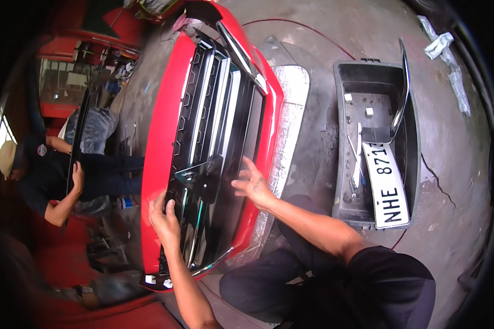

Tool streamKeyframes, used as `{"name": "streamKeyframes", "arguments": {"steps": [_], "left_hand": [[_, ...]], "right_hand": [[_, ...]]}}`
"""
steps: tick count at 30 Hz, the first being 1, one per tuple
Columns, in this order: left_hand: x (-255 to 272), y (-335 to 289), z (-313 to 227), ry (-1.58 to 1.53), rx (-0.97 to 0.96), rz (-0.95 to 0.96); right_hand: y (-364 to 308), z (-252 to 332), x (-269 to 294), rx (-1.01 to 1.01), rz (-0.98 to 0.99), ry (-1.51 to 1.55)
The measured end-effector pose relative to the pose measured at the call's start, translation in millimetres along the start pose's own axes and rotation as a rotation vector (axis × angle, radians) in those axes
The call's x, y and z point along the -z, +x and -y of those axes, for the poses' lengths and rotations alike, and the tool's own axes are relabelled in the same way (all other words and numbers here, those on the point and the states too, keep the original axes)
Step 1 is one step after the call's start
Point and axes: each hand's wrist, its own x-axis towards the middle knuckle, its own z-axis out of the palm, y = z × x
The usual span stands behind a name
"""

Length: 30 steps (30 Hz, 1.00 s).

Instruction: The person assembles a black grille into a red car bumper by hand, pressing the parts together and fitting the tabs into place.

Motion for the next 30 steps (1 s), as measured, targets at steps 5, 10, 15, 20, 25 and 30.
{"name": "streamKeyframes", "arguments": {"steps": [5, 10, 15, 20, 25, 30], "left_hand": [[-3.2, -4.4, 2.9, 0.049, -0.047, -0.030], [-15.4, -5.3, 0.7, 0.145, -0.071, -0.085], [-19.0, -7.6, 6.7, 0.222, -0.103, -0.122], [-21.1, -7.9, 11.6, 0.183, -0.021, -0.104], [-22.6, -5.6, 17.7, 0.248, -0.070, -0.114], [-21.7, 0.5, 19.8, 0.364, -0.111, -0.097]], "right_hand": [[5.0, -15.5, -5.4, 0.042, -0.013, -0.081], [13.1, -36.5, -5.6, 0.188, -0.028, -0.302], [1.6, -38.7, -17.7, 0.350, -0.052, -0.513], [-5.8, -39.3, -20.0, 0.394, -0.023, -0.603], [-15.6, -29.6, -24.2, 0.328, 0.003, -0.641], [-14.2, -33.3, -33.8, 0.304, 0.005, -0.685]]}}
